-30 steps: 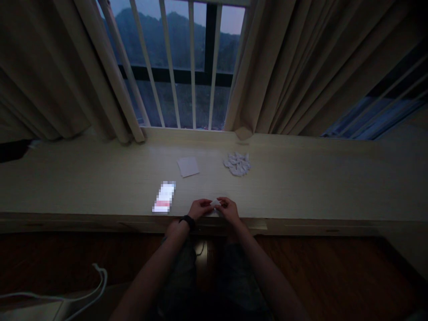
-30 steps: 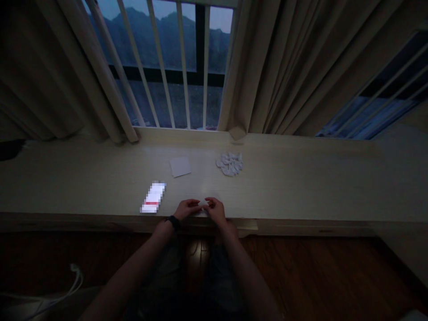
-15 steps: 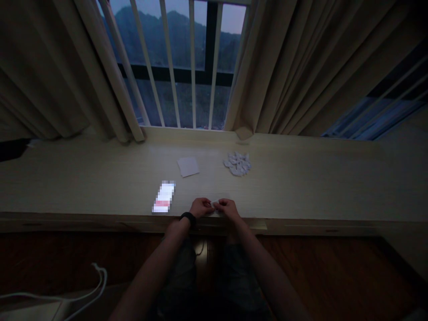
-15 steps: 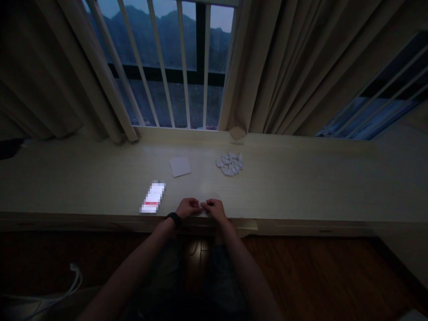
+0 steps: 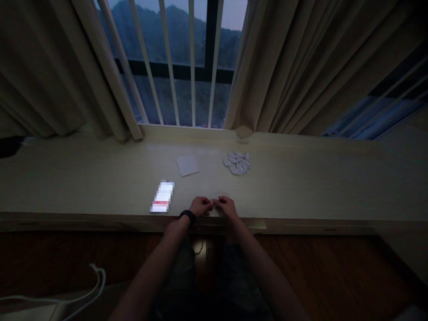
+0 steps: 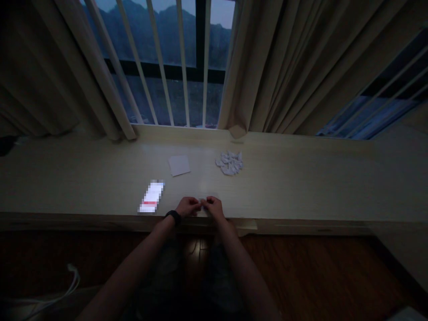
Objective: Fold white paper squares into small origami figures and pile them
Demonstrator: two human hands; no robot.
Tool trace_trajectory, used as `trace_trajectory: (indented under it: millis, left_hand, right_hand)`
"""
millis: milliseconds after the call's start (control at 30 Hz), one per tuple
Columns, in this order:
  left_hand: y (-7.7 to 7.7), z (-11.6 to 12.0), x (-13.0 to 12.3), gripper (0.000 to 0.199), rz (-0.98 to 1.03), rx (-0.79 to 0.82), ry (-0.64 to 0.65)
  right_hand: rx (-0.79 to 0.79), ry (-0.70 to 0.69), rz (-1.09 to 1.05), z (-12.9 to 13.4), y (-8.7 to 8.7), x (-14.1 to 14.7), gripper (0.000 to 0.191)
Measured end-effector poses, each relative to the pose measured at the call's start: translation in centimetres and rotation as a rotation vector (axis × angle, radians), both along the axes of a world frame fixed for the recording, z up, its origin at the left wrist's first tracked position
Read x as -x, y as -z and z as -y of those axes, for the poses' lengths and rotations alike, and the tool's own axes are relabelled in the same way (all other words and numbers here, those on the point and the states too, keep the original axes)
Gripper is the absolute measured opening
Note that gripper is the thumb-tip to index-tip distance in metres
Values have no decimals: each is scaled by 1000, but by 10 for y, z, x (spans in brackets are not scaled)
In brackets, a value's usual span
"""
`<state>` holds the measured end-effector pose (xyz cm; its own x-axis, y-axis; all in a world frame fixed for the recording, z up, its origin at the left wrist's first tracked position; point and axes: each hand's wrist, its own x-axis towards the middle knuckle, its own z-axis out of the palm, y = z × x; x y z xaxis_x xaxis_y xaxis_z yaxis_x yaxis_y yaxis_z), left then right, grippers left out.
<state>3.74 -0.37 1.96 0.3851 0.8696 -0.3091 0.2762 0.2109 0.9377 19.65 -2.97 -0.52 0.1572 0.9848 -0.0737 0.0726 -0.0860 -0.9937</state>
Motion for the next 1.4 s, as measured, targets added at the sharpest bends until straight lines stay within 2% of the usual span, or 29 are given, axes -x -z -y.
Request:
trace_trajectory:
  millis: [167,367,433,567,700,933,1033,1200,1400]
  left_hand:
    - [-7,-1,4,21,-100,-42,74]
    - [-4,-1,-1,33,2,6,2]
    - [-3,-2,-2,35,31,0,-6]
    - [-3,-2,2,35,67,38,-12]
    - [-3,-2,7,35,41,19,59]
    - [-3,-1,3,40,35,9,36]
    - [-4,0,3,39,-2,-40,27]
    - [-6,2,4,38,-81,-110,82]
    - [-7,4,4,42,-124,-161,119]
  right_hand:
    - [-18,-69,69,-4,3,-7,33]
    - [-5,86,7,-6,3,-3,35]
    - [3,88,-34,-4,1,0,37]
    - [23,-41,-35,0,-6,-2,39]
    - [42,-155,62,3,-9,-9,35]
    - [-12,-27,138,1,3,-6,34]
    - [-53,-52,182,2,2,-4,33]
    - [-91,-131,209,2,-4,-4,27]
    - [-30,-29,172,-2,-1,-7,25]
